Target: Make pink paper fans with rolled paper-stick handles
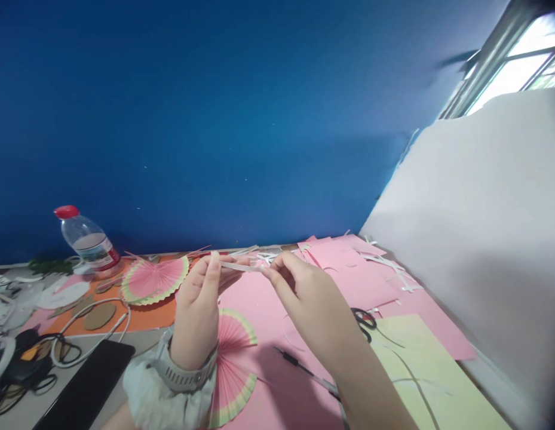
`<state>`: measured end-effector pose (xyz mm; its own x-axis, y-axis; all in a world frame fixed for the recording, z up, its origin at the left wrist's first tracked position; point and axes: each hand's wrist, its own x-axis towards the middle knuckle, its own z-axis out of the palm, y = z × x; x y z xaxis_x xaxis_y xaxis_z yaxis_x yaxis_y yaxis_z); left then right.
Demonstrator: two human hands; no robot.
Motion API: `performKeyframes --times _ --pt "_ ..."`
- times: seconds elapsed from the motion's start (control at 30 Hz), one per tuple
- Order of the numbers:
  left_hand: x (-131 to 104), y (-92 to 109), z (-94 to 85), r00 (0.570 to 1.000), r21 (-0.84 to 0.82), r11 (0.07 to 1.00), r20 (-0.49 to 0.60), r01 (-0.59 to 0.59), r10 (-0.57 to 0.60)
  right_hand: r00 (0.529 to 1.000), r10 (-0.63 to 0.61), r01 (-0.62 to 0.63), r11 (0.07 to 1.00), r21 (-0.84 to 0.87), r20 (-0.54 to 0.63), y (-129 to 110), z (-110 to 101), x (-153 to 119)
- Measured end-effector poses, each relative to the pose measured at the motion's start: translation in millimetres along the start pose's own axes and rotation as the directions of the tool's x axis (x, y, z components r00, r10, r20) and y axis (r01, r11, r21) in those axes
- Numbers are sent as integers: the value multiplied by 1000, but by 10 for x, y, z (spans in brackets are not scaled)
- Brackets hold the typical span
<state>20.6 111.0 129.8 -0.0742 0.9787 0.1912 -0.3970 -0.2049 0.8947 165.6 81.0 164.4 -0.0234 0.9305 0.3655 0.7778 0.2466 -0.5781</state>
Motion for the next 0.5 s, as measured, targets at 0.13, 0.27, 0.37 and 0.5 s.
performKeyframes --times 0.13,0.27,0.37,0.5 --pt "-6 2 -13 1000 -2 1000 10 10 -10 1000 8 -8 999 -31 -9 -3 14 7" --pt "-12 12 -18 1000 -10 1000 19 17 -17 1000 15 -16 997 -75 -12 -6 9 8" --pt "-22 26 -9 1000 -16 1000 22 20 -20 1000 18 -18 997 -71 5 -12 -10 4" --pt "-27 41 -3 999 -18 999 37 30 -29 999 29 -28 998 -54 19 -20 -20 9"
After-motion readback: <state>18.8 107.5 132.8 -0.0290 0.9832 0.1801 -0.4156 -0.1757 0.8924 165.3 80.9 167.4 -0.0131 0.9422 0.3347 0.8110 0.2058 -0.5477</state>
